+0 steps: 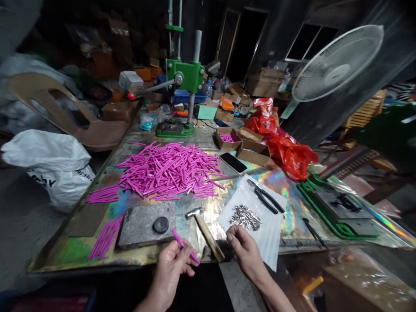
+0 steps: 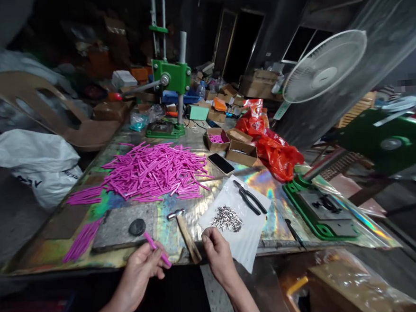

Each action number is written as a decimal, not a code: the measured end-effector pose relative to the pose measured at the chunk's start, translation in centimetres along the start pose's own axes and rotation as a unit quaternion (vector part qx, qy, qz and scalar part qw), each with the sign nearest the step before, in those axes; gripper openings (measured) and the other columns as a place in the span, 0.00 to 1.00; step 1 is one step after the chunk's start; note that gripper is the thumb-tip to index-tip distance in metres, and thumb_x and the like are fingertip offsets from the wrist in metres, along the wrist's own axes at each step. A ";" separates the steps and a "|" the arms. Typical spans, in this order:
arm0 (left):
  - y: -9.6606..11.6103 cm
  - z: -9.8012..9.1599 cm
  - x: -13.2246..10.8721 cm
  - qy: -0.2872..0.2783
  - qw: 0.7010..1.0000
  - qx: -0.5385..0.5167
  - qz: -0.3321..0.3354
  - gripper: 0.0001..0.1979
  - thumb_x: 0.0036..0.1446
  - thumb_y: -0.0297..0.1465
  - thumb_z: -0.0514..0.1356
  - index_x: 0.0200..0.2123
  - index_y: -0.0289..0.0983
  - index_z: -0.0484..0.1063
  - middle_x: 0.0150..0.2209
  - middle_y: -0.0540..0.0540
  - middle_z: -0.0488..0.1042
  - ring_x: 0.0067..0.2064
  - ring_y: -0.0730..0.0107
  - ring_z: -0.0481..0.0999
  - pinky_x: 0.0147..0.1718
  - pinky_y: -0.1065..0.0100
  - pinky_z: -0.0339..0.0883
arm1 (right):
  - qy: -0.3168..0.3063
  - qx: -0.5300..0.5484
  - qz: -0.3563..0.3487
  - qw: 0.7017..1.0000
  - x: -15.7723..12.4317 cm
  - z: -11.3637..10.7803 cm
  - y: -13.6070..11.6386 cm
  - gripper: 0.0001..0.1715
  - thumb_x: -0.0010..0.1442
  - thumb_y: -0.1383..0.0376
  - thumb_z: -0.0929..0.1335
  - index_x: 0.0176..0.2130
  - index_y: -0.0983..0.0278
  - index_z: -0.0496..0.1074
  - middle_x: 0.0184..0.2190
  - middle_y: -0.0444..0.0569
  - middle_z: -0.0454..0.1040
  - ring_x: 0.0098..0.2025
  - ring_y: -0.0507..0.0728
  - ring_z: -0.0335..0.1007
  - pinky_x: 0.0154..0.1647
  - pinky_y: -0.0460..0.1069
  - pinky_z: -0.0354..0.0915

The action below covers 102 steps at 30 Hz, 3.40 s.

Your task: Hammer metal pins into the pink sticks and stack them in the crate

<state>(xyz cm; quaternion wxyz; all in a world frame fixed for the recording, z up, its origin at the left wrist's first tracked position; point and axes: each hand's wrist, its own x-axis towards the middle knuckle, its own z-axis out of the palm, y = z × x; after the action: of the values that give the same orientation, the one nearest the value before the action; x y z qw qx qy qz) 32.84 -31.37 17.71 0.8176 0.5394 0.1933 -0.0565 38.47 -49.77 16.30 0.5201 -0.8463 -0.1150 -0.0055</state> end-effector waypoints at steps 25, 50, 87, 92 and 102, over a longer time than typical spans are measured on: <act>1.4 -0.1 -1.2 -0.001 0.992 -0.126 0.009 0.11 0.44 0.34 0.63 0.26 0.33 0.66 0.21 0.51 0.69 0.23 0.77 0.69 0.19 0.77 0.64 | -0.173 0.278 0.062 0.943 -2.8 4.1 -5.5 0.09 0.54 0.60 0.65 0.29 0.62 0.59 0.23 0.40 0.56 0.26 0.49 0.52 0.26 0.45 0.52; -0.1 0.1 -1.2 0.004 0.997 -0.048 0.060 0.11 0.47 0.37 0.60 0.26 0.34 0.66 0.20 0.52 0.67 0.19 0.80 0.64 0.18 0.77 0.57 | -0.132 0.389 0.121 0.903 -3.2 4.9 -4.5 0.14 0.50 0.60 0.68 0.31 0.61 0.58 0.19 0.37 0.57 0.21 0.48 0.49 0.23 0.44 0.48; 4.6 -5.7 2.8 0.189 0.937 0.124 0.265 0.04 0.45 0.31 0.58 0.22 0.38 0.68 0.17 0.53 0.68 0.16 0.77 0.61 0.17 0.74 0.57 | -0.021 0.191 0.114 0.975 -3.1 4.6 -1.4 0.15 0.47 0.53 0.67 0.27 0.62 0.65 0.20 0.42 0.61 0.23 0.52 0.57 0.24 0.46 0.57; 4.7 -5.5 2.6 0.184 0.933 0.147 0.270 0.03 0.45 0.29 0.57 0.22 0.38 0.68 0.17 0.52 0.68 0.17 0.75 0.62 0.18 0.74 0.57 | 0.001 0.148 0.103 0.984 -2.5 3.7 -1.1 0.15 0.47 0.52 0.66 0.26 0.62 0.65 0.19 0.42 0.61 0.23 0.52 0.56 0.23 0.46 0.57; 5.0 -5.9 2.2 0.167 0.893 0.288 0.303 0.05 0.47 0.27 0.56 0.22 0.39 0.71 0.18 0.51 0.69 0.20 0.72 0.67 0.24 0.72 0.60 | -0.020 -0.037 0.090 0.995 -1.4 2.8 0.7 0.14 0.50 0.52 0.63 0.27 0.60 0.64 0.18 0.43 0.65 0.21 0.55 0.61 0.23 0.49 0.58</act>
<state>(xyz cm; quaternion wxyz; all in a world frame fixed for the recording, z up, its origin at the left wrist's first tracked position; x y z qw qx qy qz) 34.85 -23.69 19.19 0.5595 0.7853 0.1292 0.2314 36.91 -47.92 14.19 0.4848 -0.8716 -0.0489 0.0538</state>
